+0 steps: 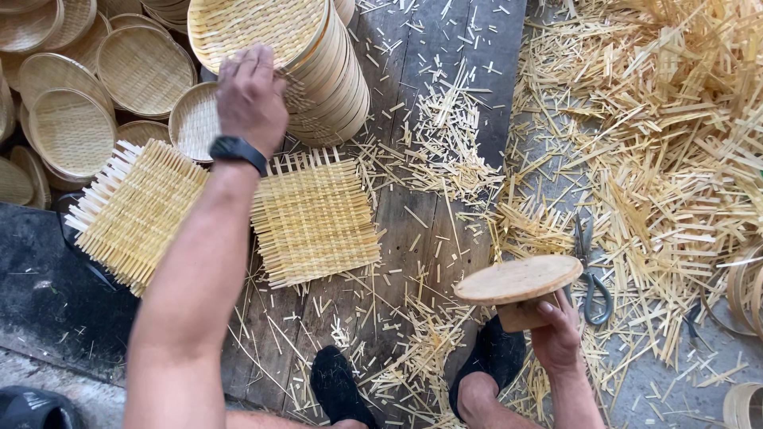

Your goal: The person sits on the floor and repeatedly trims the edges of woven bamboo trays using shears. They place each finished tray into a stack and continue the process with new trays.

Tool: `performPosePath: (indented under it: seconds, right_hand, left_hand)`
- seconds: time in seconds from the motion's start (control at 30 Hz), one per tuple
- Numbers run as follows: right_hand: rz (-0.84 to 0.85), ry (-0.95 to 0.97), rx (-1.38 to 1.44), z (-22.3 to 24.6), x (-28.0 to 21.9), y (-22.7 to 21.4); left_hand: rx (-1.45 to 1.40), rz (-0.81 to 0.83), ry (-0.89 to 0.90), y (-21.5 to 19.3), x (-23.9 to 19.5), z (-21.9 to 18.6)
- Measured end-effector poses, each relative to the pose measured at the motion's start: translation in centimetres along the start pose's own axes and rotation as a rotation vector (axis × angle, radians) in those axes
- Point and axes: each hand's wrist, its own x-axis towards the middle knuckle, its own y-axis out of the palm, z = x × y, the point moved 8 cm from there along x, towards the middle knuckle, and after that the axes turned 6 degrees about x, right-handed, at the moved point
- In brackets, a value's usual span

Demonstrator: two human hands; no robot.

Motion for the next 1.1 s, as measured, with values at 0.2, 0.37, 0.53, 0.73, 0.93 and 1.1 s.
performPosePath:
  seconds: [0.2,0.37,0.53,0.73,0.93,1.1]
  right_hand:
    - [0.153,0.185,0.306,-4.2,2.6,6.3]
    - [0.09,0.218,0.044,-5.5,5.1,7.8]
    - [-0.203,0.299,-0.215,-6.8,3.5,4.5]
    - [-0.161,0.296,-0.378,-8.9,2.1,1.8]
    - [-0.147,0.3,-0.326,-9.6,1.9,-0.7]
    - [-0.156,0.26,-0.275,-9.0,2.4,-1.0]
  left_hand:
    - [-0.856,0.786,-0.367,5.9,-19.2,-19.4]
    - [-1.439,0.809,-1.328,12.6,-33.0,-24.4]
    - [-1.087,0.612,-0.77,11.3,-30.7,-20.0]
    - [-0.148,0.273,-1.161,8.6,-32.7,0.3]
    - [-0.799,0.261,-1.456,9.3,-34.5,6.7]
    - [-1.056,0.421,-1.173,-2.1,-28.1,2.5]
